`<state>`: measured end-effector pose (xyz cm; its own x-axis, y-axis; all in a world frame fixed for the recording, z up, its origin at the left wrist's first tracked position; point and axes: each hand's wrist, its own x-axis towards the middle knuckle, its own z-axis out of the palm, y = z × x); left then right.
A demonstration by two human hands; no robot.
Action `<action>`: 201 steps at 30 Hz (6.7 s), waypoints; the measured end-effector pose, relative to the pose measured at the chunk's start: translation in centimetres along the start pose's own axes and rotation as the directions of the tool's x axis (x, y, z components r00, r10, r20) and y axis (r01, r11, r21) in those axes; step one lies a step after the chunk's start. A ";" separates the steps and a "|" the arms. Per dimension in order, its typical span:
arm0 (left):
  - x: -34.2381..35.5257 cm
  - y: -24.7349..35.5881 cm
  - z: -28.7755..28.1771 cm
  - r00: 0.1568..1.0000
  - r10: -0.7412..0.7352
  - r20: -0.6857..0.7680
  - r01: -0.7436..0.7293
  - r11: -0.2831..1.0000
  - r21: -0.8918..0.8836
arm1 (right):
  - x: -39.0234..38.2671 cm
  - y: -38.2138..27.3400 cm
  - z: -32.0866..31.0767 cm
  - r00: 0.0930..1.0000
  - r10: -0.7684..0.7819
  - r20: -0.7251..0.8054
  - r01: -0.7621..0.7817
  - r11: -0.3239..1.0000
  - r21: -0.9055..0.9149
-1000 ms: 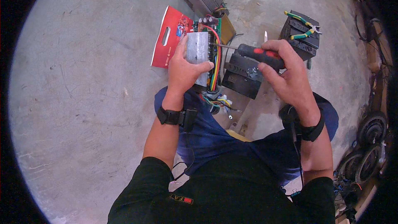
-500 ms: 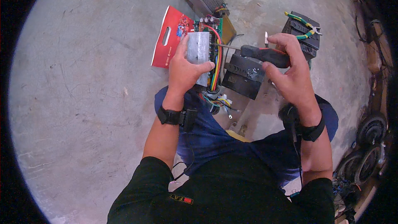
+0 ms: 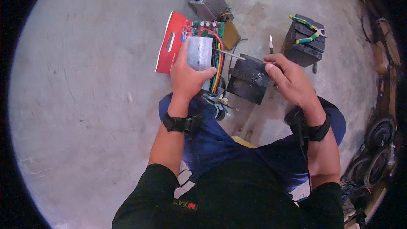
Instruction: Repairing an electronic component using a screwdriver.
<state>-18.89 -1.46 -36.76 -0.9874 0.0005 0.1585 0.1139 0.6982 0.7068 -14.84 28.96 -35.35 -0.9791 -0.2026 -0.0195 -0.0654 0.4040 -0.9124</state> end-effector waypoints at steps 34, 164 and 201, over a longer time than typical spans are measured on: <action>-1.1 -0.8 -1.1 0.974 0.223 -0.030 -0.225 0.966 -0.129 | -3.3 1.7 3.6 0.876 0.243 0.416 -0.436 0.768 0.469; 0.2 -0.7 -1.2 0.977 0.193 0.089 -0.159 0.943 -0.293 | -3.2 -0.8 5.2 0.857 0.252 0.450 -0.505 0.590 0.630; 0.1 -0.2 0.0 0.956 -0.114 0.271 0.187 0.946 -0.263 | -0.6 -2.2 -0.3 0.973 -0.083 -0.215 0.069 0.995 -0.072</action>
<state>-19.05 -1.54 -36.89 -0.9866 0.1149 -0.1155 -0.0480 0.4727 0.8799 -14.19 28.48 -33.20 -0.9887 -0.0392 0.1447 -0.1467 0.4521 -0.8798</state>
